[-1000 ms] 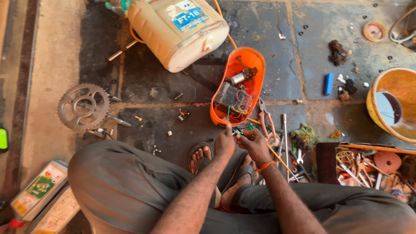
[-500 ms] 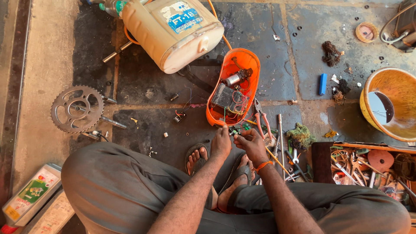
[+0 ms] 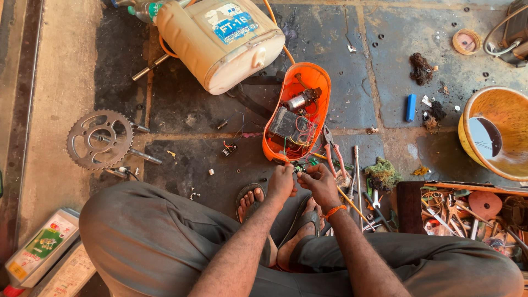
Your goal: The person sits on the floor repairing a knapsack agricultural sprayer. They handle wiring and a small pump motor inside the orange tank, use pliers to work on the assembly, then lift the large plastic tank and fit it onto the motor base, pressing parts together by hand.
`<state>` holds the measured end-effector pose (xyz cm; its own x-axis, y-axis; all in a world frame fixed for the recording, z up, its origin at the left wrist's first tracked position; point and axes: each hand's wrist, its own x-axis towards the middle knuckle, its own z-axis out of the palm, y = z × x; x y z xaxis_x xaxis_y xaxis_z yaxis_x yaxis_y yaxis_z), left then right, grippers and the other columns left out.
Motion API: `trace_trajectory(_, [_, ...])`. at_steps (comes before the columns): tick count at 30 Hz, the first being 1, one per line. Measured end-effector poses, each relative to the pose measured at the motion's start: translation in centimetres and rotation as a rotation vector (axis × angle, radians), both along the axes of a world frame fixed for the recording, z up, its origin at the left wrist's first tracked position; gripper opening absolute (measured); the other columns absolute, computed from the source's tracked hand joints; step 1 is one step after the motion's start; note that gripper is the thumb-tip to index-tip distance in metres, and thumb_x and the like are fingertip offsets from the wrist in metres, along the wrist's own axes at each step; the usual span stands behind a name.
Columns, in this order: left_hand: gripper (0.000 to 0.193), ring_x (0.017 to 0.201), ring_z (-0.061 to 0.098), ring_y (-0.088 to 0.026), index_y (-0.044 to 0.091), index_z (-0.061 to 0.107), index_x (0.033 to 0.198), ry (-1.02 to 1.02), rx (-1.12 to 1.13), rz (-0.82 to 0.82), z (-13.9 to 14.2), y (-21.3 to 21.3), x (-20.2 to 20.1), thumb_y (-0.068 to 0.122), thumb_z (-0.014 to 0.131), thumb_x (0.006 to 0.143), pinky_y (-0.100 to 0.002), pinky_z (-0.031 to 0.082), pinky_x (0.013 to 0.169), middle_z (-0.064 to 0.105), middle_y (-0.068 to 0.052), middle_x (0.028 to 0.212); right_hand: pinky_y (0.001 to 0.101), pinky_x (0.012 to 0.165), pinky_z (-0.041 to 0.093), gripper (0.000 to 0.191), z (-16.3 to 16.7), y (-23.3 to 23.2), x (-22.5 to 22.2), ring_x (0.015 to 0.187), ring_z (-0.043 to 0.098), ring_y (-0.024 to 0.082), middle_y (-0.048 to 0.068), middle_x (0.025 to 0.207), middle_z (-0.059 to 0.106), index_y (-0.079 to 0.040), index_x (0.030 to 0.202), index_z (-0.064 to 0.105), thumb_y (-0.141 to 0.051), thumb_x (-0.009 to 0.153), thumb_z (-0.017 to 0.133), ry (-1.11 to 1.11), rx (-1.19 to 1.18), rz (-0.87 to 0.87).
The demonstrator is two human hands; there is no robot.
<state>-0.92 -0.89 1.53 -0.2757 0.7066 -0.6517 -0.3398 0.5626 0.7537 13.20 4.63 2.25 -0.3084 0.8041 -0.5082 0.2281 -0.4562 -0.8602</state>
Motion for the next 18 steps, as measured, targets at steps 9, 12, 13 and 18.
trace_trajectory(9, [0.045, 0.055, 0.057, -0.016, 0.005, 0.061, 0.088, -0.145, -0.08, 0.041, -0.03, -0.13, -0.16, 0.042, 0.042, 0.104, -0.032, 0.049, 0.05, 0.057, -0.004, 0.066, 0.0322, 0.08, 0.062, 0.026, -0.02, -0.23, -0.16, 0.09, 0.074, 0.018, 0.013, 0.099, 0.075, -0.001, 0.108, 0.054, -0.009, 0.091, 0.072, -0.017, 0.033, 0.013])
trace_trajectory(12, [0.037, 0.06, 0.062, -0.012, 0.009, 0.058, 0.091, -0.079, -0.089, 0.046, 0.08, -0.08, -0.13, 0.042, 0.044, 0.102, -0.03, 0.055, 0.054, 0.06, 0.0, 0.07, 0.0349, 0.08, 0.06, 0.028, 0.0, -0.28, -0.23, 0.091, 0.073, 0.021, 0.015, 0.098, 0.073, 0.001, 0.108, 0.055, -0.008, 0.091, 0.075, -0.022, 0.042, 0.013])
trace_trajectory(13, [0.035, 0.061, 0.063, -0.012, 0.009, 0.059, 0.091, -0.133, -0.051, 0.032, 0.06, -0.05, -0.15, 0.039, 0.045, 0.101, -0.031, 0.056, 0.055, 0.062, 0.0, 0.071, 0.0349, 0.08, 0.061, 0.028, 0.01, -0.29, -0.26, 0.091, 0.074, 0.021, 0.015, 0.098, 0.073, 0.001, 0.108, 0.054, -0.008, 0.091, 0.075, 0.004, 0.038, 0.007])
trace_trajectory(18, [0.047, 0.056, 0.057, -0.013, 0.009, 0.058, 0.09, -0.313, -0.07, 0.043, -0.44, 0.05, -0.04, 0.05, 0.039, 0.104, -0.031, 0.051, 0.051, 0.054, 0.001, 0.066, 0.0334, 0.082, 0.061, 0.026, 0.17, -0.36, -0.21, 0.094, 0.074, 0.018, 0.013, 0.099, 0.075, 0.0, 0.107, 0.054, -0.011, 0.091, 0.072, 0.015, 0.052, 0.012])
